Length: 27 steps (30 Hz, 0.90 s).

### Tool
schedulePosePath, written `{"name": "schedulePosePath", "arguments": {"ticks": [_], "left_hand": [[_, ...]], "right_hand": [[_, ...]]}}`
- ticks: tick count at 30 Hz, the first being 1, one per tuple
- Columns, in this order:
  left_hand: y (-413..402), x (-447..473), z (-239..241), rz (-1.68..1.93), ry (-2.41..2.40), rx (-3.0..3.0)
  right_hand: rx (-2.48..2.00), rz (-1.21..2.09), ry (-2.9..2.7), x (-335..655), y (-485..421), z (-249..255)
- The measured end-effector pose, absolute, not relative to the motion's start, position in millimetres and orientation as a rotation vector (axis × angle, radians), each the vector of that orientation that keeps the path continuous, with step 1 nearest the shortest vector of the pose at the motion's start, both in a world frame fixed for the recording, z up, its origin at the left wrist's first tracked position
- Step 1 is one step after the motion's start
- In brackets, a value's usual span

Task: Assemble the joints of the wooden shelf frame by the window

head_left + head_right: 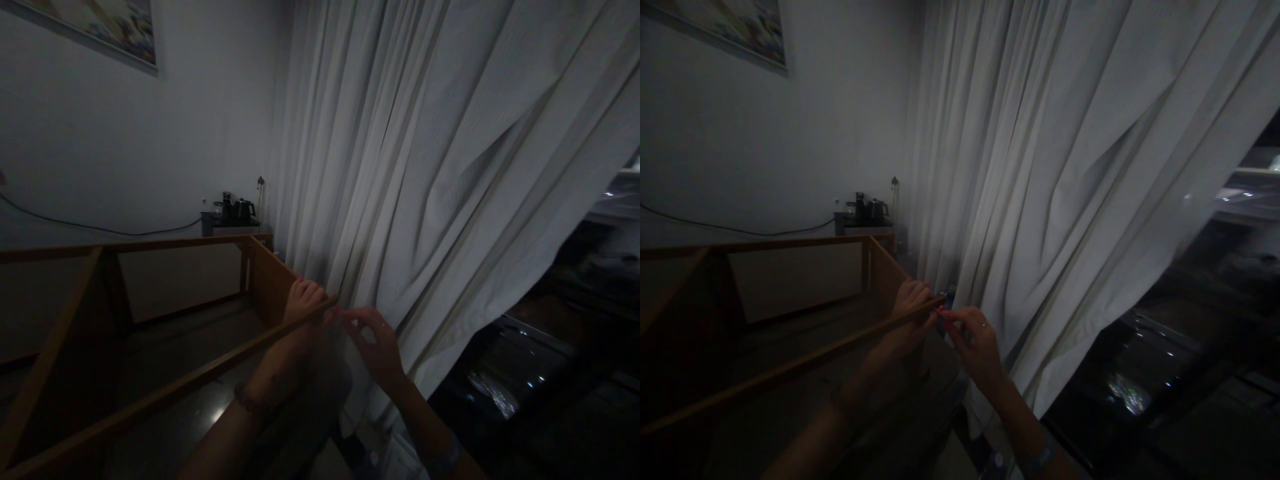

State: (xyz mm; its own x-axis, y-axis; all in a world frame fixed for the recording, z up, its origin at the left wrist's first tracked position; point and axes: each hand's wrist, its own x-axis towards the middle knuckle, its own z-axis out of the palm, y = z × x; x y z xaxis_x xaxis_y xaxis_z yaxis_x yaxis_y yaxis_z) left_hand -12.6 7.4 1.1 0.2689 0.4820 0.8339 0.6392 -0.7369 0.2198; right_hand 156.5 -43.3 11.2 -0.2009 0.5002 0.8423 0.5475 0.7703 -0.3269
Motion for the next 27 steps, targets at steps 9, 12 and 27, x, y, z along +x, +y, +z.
{"name": "schedulePosePath", "arguments": {"ticks": [9,12,27], "left_hand": [[12,-14,1,-1.446,-1.059,-2.415],[12,-14,0,-1.457,-1.059,-2.42],[14,-17,-8,-1.794,-0.837,-2.412]], "right_hand": [[-0.574,-0.545,-2.405,187,-37,30],[-0.58,-0.704,-2.434,192,-35,36],[-0.862,-0.214,-1.78,151,-36,1]]}}
